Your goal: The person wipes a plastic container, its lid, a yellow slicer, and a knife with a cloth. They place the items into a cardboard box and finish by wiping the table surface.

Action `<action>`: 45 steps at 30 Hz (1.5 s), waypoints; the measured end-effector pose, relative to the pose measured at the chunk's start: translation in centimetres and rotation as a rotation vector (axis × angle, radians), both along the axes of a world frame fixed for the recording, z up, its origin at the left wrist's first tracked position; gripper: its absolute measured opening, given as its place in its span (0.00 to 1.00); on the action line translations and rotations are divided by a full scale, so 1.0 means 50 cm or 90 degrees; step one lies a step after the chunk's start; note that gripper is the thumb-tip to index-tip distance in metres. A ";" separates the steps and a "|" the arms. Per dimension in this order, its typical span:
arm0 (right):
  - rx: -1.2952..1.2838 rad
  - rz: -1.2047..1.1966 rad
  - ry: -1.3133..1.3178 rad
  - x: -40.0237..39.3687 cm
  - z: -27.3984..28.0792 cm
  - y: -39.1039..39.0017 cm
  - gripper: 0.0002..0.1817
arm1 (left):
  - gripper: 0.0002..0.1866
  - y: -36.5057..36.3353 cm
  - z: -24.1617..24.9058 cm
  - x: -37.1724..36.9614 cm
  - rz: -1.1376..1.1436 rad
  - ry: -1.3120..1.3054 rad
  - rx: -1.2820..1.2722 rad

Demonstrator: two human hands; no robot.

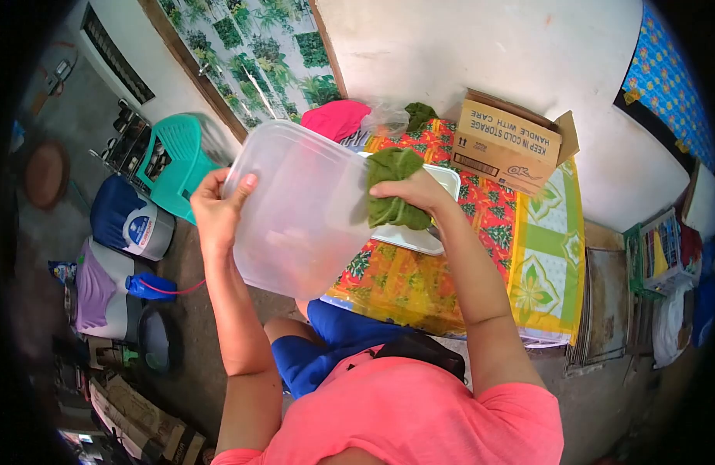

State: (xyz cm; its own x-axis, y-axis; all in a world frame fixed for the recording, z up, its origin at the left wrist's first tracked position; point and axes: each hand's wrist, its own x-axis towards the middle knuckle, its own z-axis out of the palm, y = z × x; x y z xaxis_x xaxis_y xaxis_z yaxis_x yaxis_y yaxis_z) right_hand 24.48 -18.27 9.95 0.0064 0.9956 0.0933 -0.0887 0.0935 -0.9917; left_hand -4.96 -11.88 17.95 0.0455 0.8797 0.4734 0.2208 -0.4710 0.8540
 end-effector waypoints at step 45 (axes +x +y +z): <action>-0.090 -0.324 0.457 -0.199 -0.128 -0.068 0.17 | 0.12 0.080 -0.138 -0.021 0.126 -0.463 -0.252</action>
